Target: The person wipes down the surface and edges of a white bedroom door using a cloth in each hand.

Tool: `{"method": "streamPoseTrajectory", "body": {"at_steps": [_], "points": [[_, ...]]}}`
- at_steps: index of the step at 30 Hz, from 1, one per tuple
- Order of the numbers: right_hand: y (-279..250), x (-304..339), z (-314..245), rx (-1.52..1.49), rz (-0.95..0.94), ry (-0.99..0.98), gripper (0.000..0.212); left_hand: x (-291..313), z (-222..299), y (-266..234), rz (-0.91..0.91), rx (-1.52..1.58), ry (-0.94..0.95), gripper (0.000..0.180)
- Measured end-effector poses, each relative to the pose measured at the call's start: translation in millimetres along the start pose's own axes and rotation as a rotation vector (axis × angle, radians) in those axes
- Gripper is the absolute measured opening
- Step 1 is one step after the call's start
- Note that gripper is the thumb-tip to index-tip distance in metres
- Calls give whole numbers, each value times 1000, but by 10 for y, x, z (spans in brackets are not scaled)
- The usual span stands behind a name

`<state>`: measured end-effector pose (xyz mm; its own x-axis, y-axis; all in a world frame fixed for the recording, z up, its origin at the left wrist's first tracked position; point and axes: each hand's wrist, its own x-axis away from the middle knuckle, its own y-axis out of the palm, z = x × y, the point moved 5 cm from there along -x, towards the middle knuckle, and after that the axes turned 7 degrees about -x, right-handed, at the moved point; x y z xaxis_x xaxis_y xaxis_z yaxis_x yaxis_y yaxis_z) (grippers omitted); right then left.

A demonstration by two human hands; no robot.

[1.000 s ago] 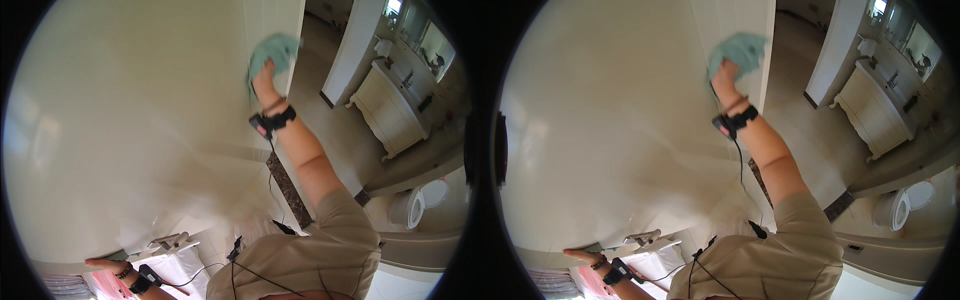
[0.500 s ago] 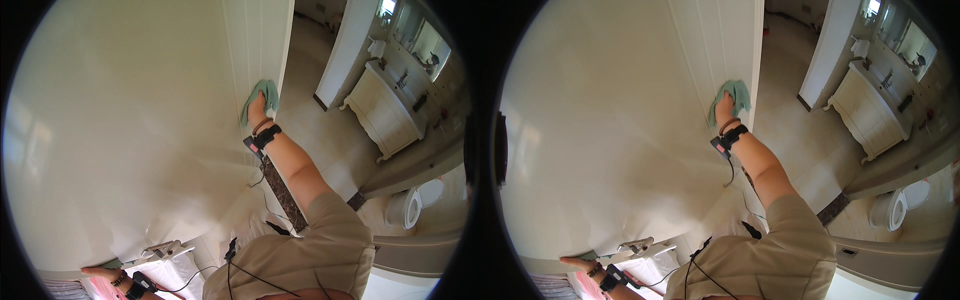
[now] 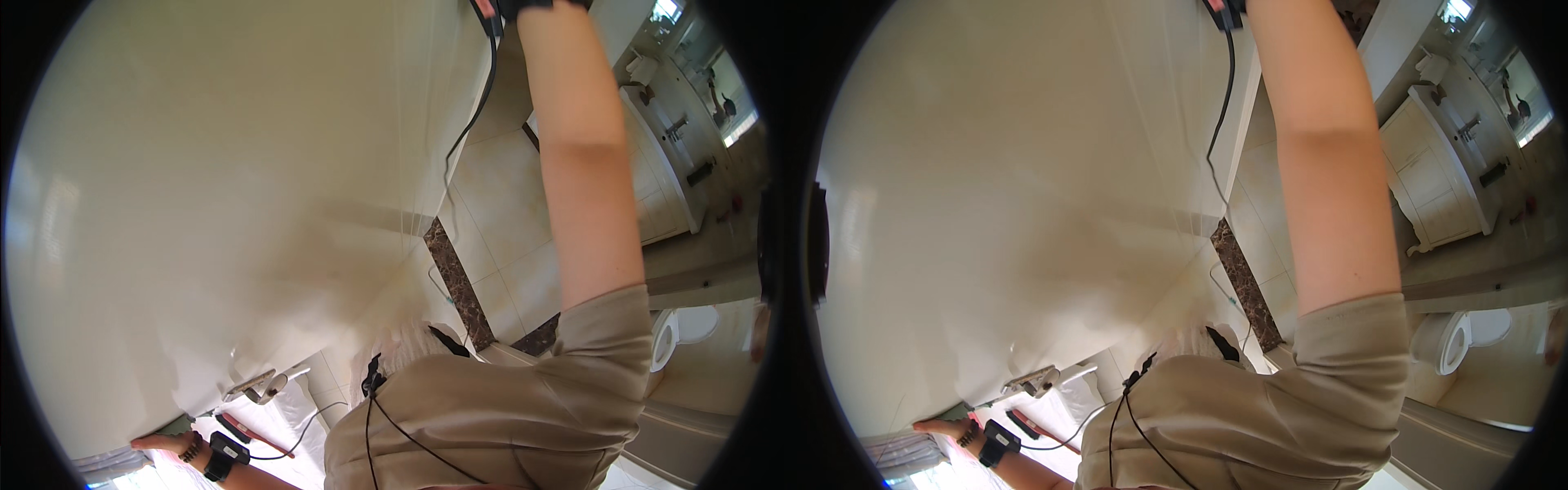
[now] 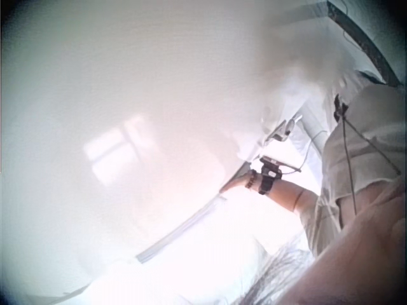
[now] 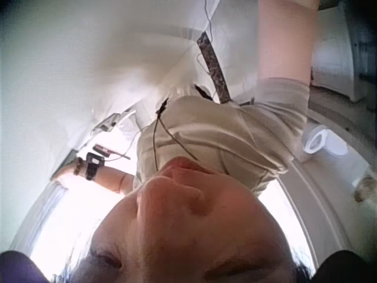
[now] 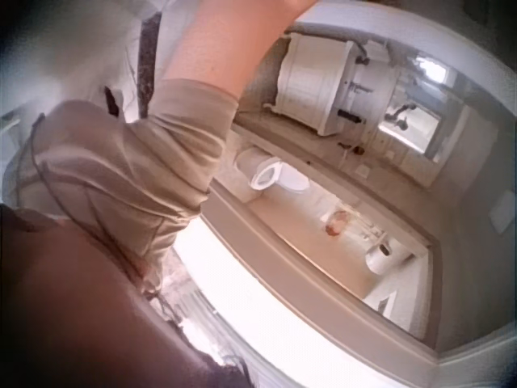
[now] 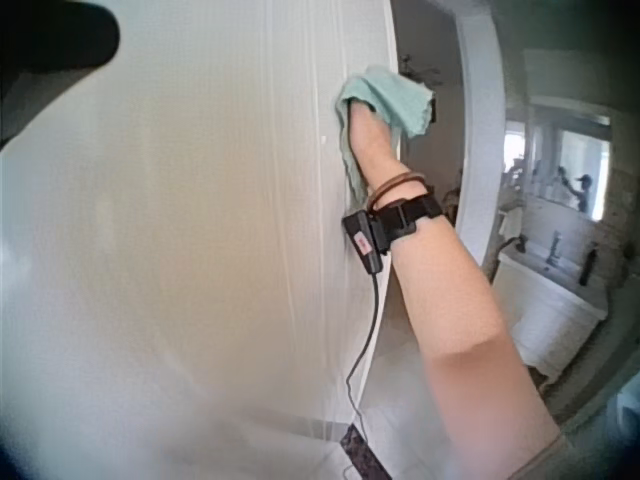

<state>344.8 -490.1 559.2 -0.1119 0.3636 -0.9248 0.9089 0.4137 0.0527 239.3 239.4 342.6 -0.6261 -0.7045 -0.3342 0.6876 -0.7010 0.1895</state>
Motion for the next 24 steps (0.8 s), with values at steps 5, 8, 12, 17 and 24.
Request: {"method": "streamPoseTrajectory", "body": {"at_steps": [5, 8, 12, 17, 24], "points": [[146, 1899, 885, 31, 187, -7, 29, 52, 17, -90, 123, -22, -116, 84], [-49, 3319, 1407, -576, 223, 533, 26, -69, -205, -35, 12, 14, -151, 83], [148, 4930, 880, -989, 273, 1478, 36, -329, -316, -352, -27, -153, -102, 88], [372, 4894, -30, -861, 233, 1315, 36, -315, -209, -187, -112, -1, 79, 82], [876, 4565, -1860, -787, -161, 672, 34, -236, -230, -156, -202, 117, 46, 80]]}}
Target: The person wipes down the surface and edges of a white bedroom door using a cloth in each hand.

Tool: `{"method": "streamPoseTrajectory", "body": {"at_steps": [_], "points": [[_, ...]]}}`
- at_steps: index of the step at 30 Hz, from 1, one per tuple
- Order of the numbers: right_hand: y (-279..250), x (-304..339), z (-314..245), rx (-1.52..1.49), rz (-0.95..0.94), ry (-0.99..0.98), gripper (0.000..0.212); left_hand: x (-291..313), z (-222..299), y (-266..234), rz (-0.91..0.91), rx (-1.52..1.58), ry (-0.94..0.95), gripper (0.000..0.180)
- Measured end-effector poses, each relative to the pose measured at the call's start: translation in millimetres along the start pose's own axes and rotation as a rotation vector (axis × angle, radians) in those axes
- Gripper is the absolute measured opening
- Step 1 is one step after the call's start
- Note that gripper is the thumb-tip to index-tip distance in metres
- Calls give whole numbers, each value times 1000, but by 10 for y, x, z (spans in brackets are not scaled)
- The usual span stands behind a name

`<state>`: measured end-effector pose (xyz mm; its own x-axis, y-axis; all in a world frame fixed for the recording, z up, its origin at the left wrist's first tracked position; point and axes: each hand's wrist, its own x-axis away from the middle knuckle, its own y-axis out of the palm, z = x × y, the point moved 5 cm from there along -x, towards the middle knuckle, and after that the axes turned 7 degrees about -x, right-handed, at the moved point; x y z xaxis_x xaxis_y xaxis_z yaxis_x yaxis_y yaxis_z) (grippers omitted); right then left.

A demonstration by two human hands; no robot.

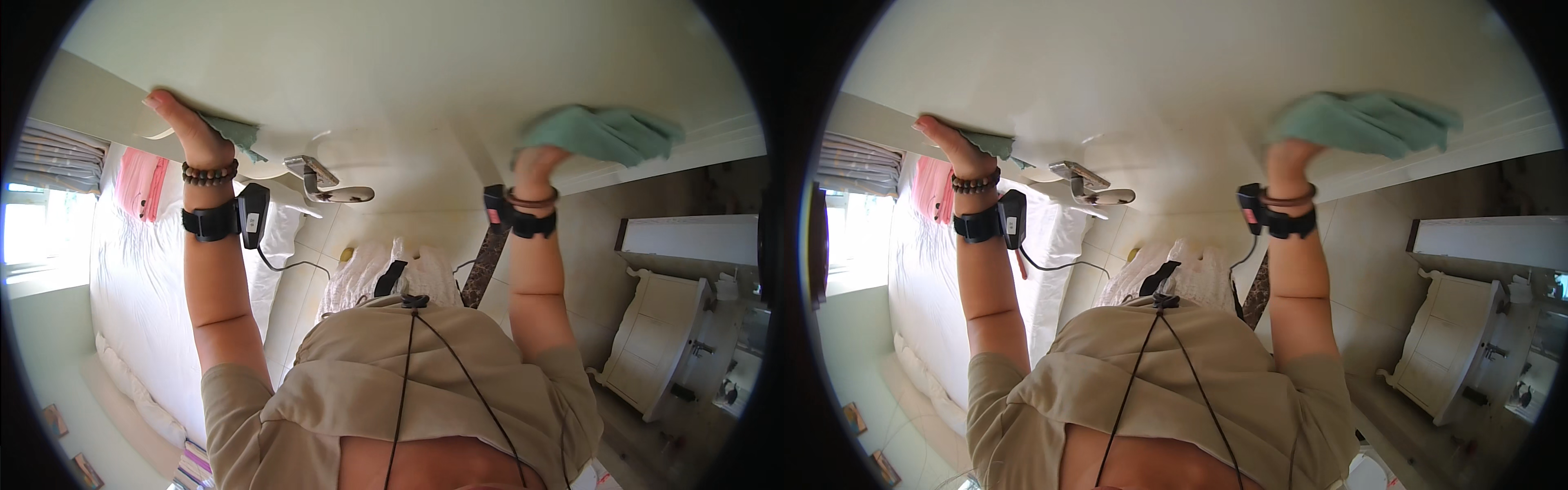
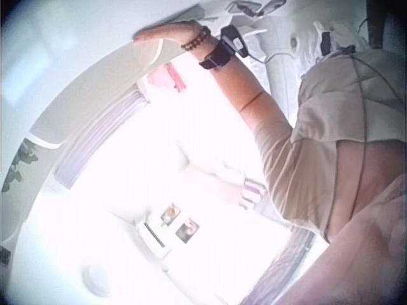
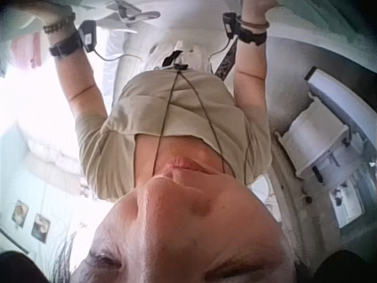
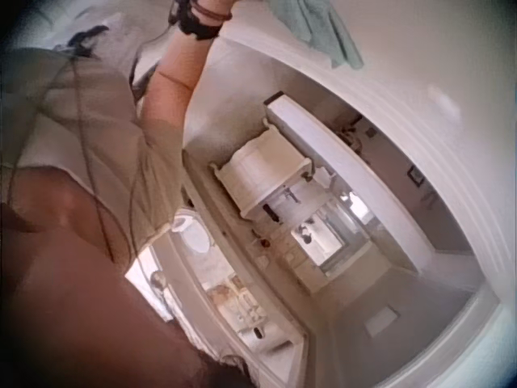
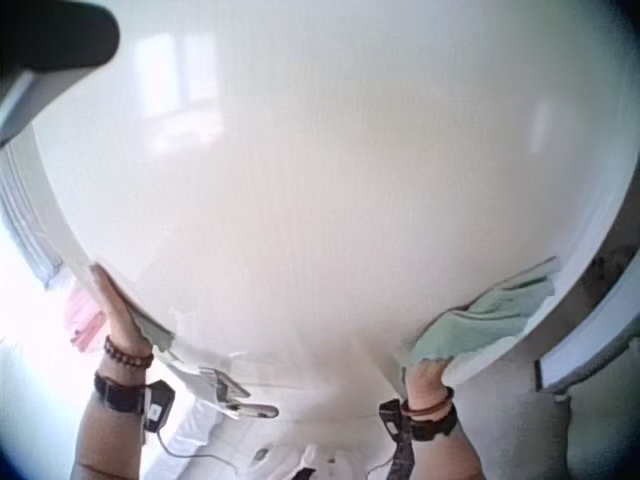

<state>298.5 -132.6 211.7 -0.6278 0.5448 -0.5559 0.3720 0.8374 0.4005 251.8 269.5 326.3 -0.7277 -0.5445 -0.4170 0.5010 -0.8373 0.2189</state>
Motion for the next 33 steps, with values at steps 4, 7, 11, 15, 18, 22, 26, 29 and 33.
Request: {"method": "streamPoseTrajectory", "body": {"at_steps": [4, 7, 11, 15, 18, 22, 26, 29, 33], "points": [[684, 733, -31, 769, -457, -699, 31, 8, -34, 46, -26, 30, -51, 75], [730, 1132, 5, 905, -766, -924, 28, 33, 2, 112, -161, 47, -120, 73], [840, 994, -203, 882, -927, -753, 29, 31, 61, 153, -370, -63, -106, 78], [1547, 1027, -644, 887, -695, -835, 30, -5, -44, 82, -509, -148, -188, 80], [1914, 1283, -774, 699, -848, -918, 26, -37, -80, 66, -571, -176, -212, 81], [1429, 1675, -27, 784, -1731, -696, 24, 9, 43, 118, -551, -231, -139, 84], [1370, 1236, -525, 800, -1359, -699, 28, -57, -133, 156, -619, -213, -155, 82], [1631, 1217, -673, 715, -1316, -615, 34, -46, -4, 158, -632, -176, -67, 70], [2048, 1686, -506, 581, -1413, -533, 50, -73, 91, 139, -627, -237, 97, 83]]}}
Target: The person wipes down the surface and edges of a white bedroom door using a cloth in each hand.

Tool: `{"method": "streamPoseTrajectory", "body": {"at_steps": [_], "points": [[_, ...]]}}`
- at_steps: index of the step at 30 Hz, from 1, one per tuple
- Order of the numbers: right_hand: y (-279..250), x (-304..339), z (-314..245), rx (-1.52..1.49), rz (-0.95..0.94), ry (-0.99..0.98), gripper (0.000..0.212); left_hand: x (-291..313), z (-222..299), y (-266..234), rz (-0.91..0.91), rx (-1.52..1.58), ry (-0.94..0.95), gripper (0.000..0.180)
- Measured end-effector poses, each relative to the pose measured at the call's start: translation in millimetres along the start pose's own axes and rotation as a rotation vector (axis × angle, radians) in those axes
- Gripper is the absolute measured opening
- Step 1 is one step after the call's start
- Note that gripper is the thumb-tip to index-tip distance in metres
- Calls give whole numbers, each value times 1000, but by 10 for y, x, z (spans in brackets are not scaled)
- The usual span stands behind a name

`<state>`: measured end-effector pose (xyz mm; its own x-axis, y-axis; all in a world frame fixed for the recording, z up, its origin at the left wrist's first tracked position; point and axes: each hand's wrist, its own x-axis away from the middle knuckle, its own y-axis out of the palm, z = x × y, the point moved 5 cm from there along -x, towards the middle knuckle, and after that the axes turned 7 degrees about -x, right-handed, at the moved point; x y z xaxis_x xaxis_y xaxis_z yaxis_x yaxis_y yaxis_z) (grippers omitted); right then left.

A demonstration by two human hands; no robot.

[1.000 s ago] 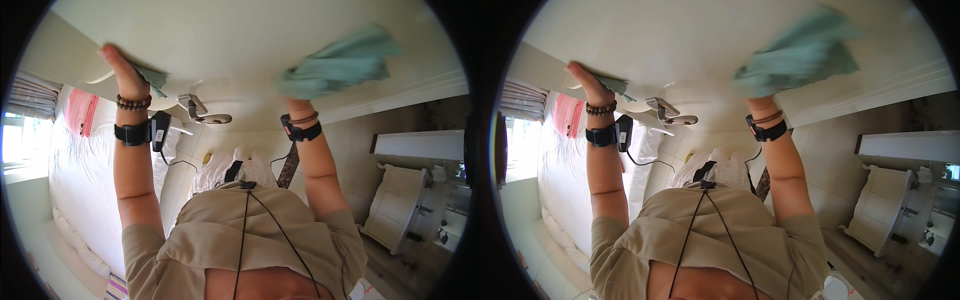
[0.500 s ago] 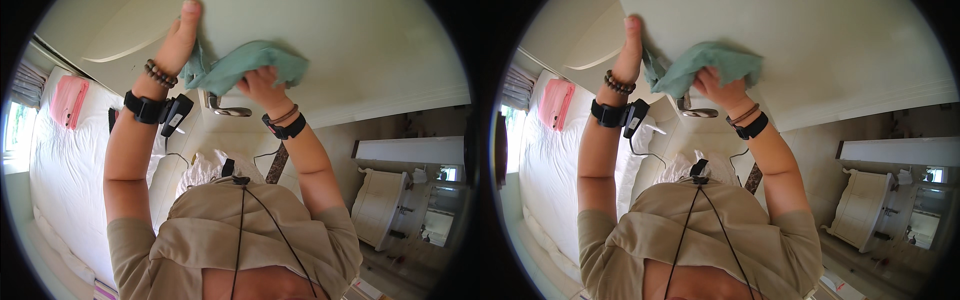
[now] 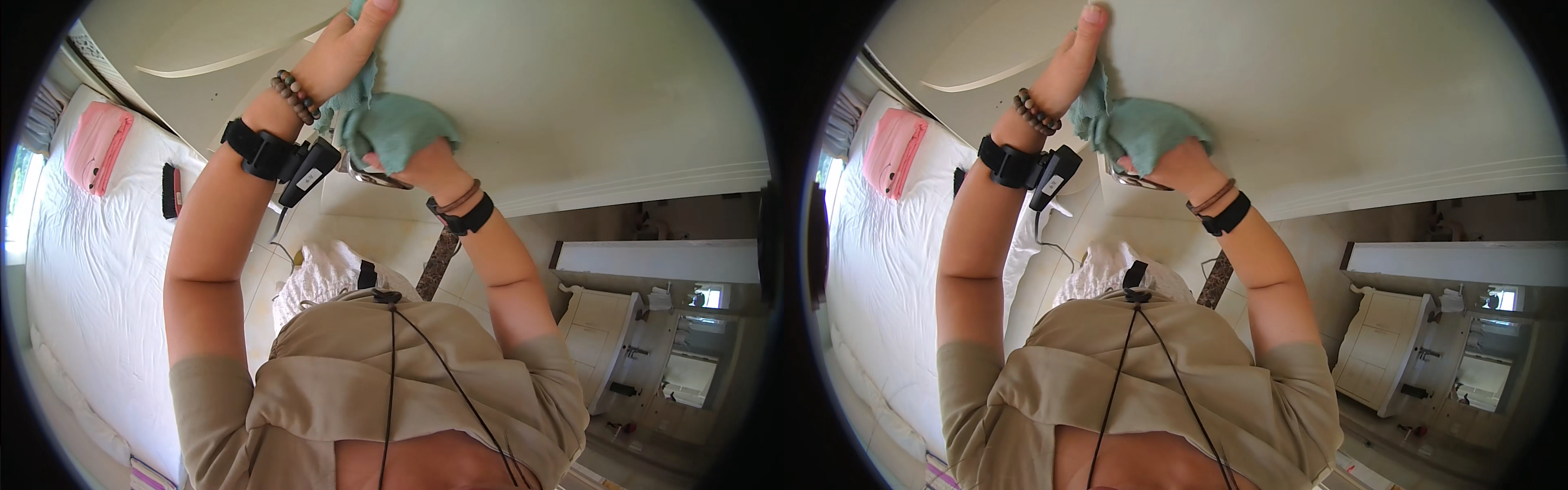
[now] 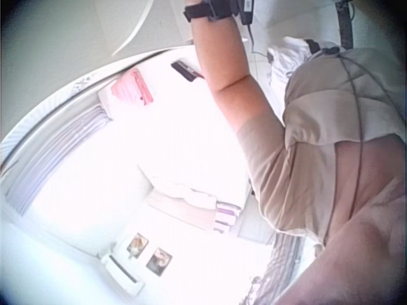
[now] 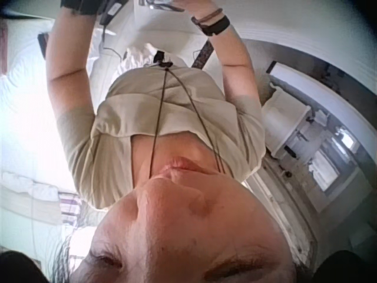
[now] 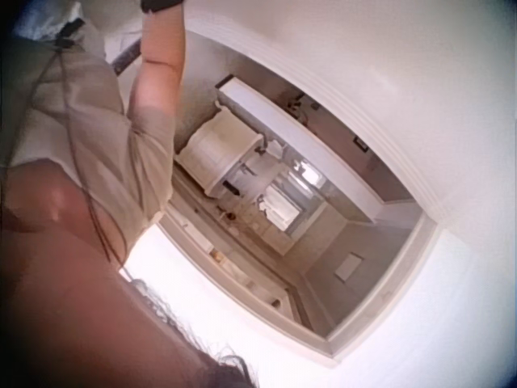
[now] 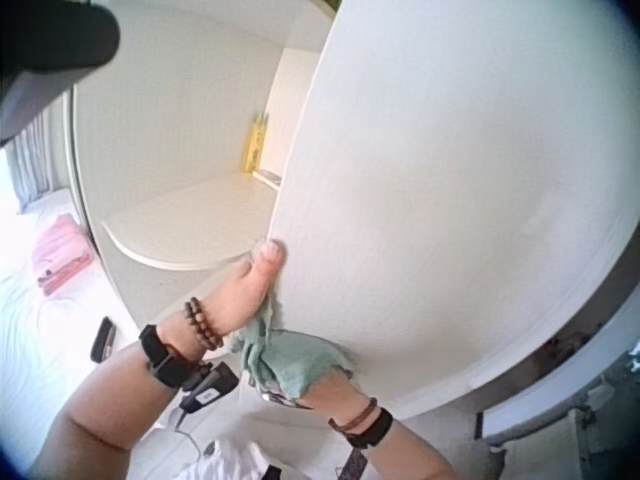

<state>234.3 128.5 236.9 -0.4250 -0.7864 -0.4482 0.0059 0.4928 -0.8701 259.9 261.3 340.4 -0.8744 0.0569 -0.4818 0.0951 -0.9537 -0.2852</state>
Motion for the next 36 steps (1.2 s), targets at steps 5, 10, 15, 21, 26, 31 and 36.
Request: {"method": "streamPoseTrajectory", "body": {"at_steps": [5, 10, 15, 21, 26, 31, 36], "points": [[68, 214, 123, -86, -638, 697, 65, 36, -151, -26, 6, 86, -125, 70], [-311, 1489, 1084, 488, -18, 194, 40, -44, -416, 158, 241, 2, -185, 80], [-543, 1902, 1229, 567, 217, 403, 30, -55, -541, 251, 385, 223, -178, 77], [235, 1452, 1210, 253, 252, 478, 33, -11, -334, 288, 346, 187, -193, 71], [-379, 1442, 1099, 302, 272, 417, 26, -81, -409, 296, 409, 145, -118, 65], [-928, 1444, 1465, 465, 657, 449, 18, -64, -503, 331, 441, 306, -166, 68], [-417, 1338, 1350, 132, 417, 370, 19, -53, -429, 346, 408, 302, -193, 69]]}}
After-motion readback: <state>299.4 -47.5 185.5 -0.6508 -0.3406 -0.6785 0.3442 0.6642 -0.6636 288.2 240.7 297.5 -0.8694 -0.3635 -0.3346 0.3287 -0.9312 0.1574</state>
